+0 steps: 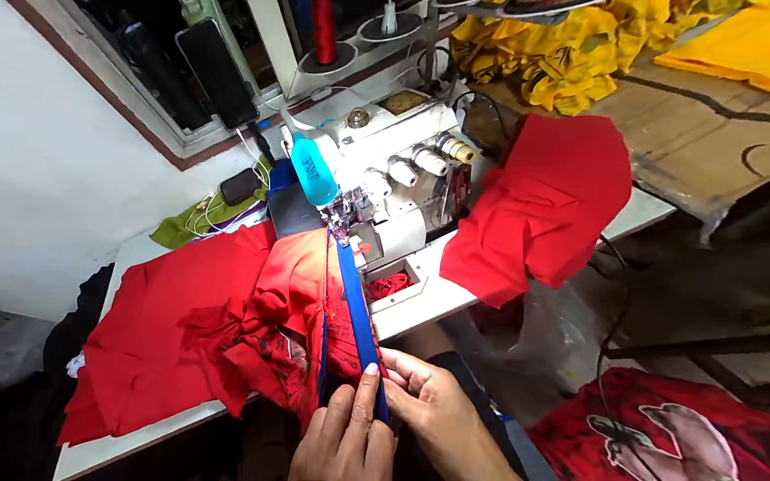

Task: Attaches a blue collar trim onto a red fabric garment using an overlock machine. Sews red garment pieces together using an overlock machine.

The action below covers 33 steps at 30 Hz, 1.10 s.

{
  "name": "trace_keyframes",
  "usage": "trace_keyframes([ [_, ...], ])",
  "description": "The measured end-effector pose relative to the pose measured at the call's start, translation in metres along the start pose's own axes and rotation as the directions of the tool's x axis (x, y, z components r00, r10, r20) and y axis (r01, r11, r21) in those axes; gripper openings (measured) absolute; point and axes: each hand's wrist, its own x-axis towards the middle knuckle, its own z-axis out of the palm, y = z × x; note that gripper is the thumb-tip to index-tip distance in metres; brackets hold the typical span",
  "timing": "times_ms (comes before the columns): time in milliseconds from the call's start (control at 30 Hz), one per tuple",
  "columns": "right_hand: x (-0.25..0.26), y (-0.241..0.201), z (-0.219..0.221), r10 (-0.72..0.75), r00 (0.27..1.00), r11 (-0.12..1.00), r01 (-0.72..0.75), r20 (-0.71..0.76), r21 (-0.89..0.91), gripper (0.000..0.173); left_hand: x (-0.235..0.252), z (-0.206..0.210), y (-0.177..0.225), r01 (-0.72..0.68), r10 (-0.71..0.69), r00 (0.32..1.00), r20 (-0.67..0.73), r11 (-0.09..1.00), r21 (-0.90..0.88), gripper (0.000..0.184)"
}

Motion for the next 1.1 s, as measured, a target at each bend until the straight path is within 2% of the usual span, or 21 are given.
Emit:
trace_keyframes([
  [200, -0.008, -0.009, -0.007, -0.036, 0.996, 0.997, 0.030, 0.077, 0.072, 0.036, -0.005, 0.001, 0.005, -0.028, 0.025, 0.999, -0.038, 0.997, -0.074, 0.024],
  [300, -0.001, -0.011, -0.002, 0.037, 0.999, 0.992, -0.033, -0.029, 0.123, 0.020, -0.004, 0.003, 0.003, -0.054, 0.042, 0.997, -0.060, 0.975, -0.215, 0.024],
  [367, 0.002, -0.007, -0.003, 0.059, 0.989, 0.995, -0.047, -0.133, 0.091, 0.016, 0.011, 0.003, -0.012, -0.016, -0.014, 0.997, -0.081, 0.933, -0.359, 0.025],
  [400, 0.001, -0.005, -0.007, 0.055, 0.986, 0.995, -0.041, -0.158, 0.090, 0.015, 0.023, 0.006, -0.025, 0.005, -0.056, 0.990, -0.132, 0.934, -0.356, 0.025],
  [467, -0.004, -0.004, -0.014, 0.066, 0.982, 0.991, -0.043, -0.177, 0.130, 0.015, 0.055, 0.018, -0.051, 0.080, -0.126, 0.961, -0.246, 0.979, -0.188, 0.029],
  [533, -0.010, -0.007, -0.018, 0.095, 0.980, 0.982, -0.063, -0.173, 0.179, 0.015, 0.077, 0.036, -0.067, 0.173, -0.184, 0.952, -0.243, 0.983, -0.064, 0.040],
  [600, -0.011, -0.010, -0.019, 0.113, 0.979, 0.973, -0.075, -0.169, 0.220, 0.015, 0.086, 0.045, -0.073, 0.200, -0.201, 0.955, -0.218, 0.979, -0.027, 0.042],
  [733, 0.007, -0.012, -0.015, 0.111, 0.978, 0.961, -0.060, -0.178, 0.270, 0.015, 0.100, 0.045, -0.085, 0.207, -0.211, 0.963, -0.168, 0.978, -0.039, 0.042],
  [900, 0.057, -0.013, -0.004, 0.083, 0.972, 0.946, -0.008, -0.221, 0.323, 0.015, 0.133, 0.046, -0.116, 0.283, -0.286, 0.953, -0.100, 0.958, -0.048, 0.043],
  [1033, 0.097, -0.013, 0.003, 0.061, 0.977, 0.939, 0.013, -0.202, 0.344, 0.018, 0.159, 0.050, -0.151, 0.390, -0.397, 0.916, -0.050, 0.914, -0.112, 0.041],
  [1100, 0.111, -0.017, 0.008, 0.075, 0.971, 0.935, 0.011, -0.228, 0.355, 0.023, 0.168, 0.053, -0.174, 0.382, -0.393, 0.918, -0.055, 0.913, -0.145, 0.040],
])
